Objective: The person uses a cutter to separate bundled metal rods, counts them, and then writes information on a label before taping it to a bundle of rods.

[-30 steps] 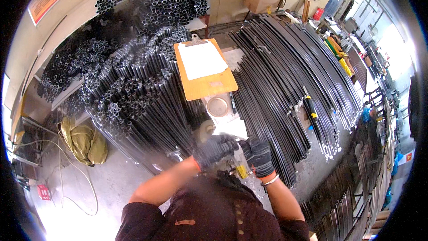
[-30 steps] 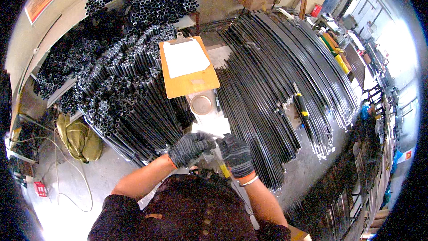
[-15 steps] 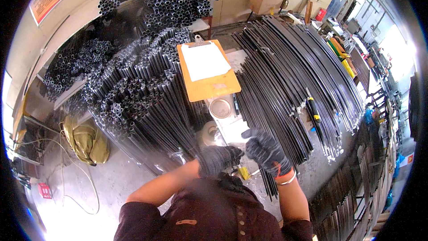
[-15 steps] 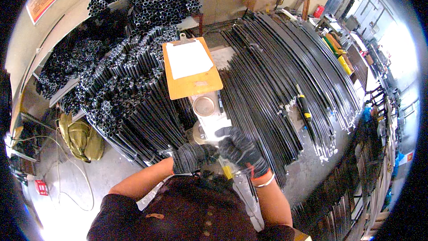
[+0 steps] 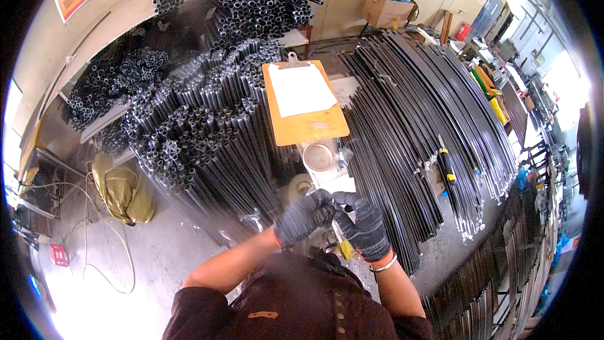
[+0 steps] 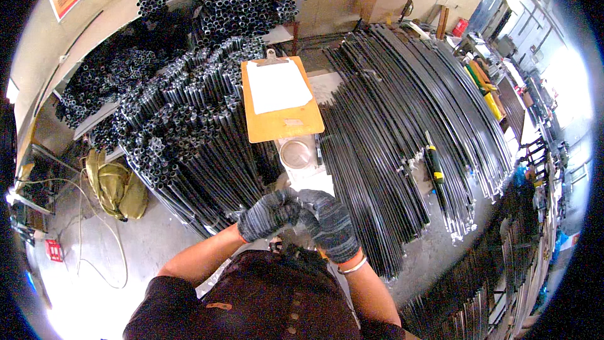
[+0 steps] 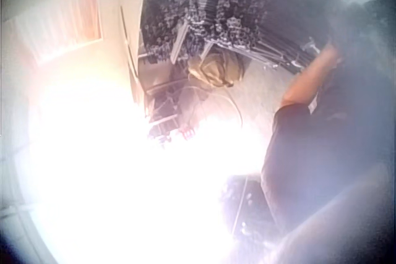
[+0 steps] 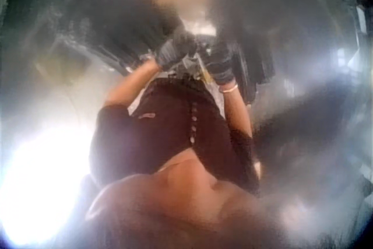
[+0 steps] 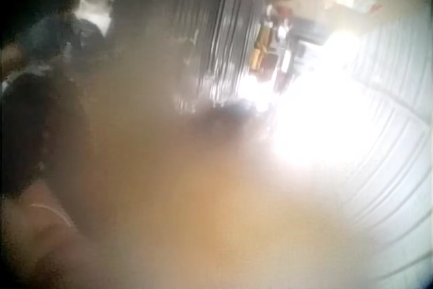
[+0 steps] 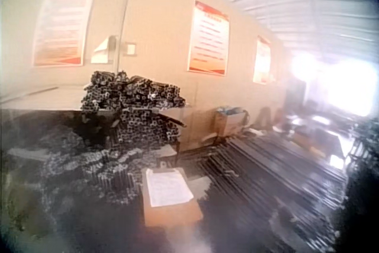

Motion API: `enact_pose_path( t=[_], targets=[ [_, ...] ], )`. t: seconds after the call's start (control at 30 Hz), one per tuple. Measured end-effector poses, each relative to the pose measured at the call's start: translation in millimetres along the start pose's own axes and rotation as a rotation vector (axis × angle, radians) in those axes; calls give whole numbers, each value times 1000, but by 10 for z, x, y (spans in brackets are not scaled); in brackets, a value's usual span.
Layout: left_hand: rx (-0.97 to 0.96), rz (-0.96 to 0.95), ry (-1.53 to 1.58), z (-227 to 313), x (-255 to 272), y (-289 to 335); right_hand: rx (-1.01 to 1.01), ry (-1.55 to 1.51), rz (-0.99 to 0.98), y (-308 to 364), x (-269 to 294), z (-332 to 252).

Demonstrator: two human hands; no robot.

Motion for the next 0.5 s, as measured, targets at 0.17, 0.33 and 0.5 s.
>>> enact_pose_path(
  t=[0.17,0.33,0.5],
  targets=[
    [-10,128,-22,-66,-34,-10,-9,-91,104,90,-95,115],
    [-74,49,-88,22,-86,-2,106,203,149,80,-37,-69],
    [-73,299,-281,239,-188,88,192,296,177,109,-59,-57]
  ],
)
Point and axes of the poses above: each hand's wrist, its own y-axis away from the middle knuckle, its own x-axis out of the back of the hand, z = x × y, the point moved 4 cm from there along -y, towards the middle knuckle, and after that the axes turned 7 degrees about x, right-handed, at the moved point
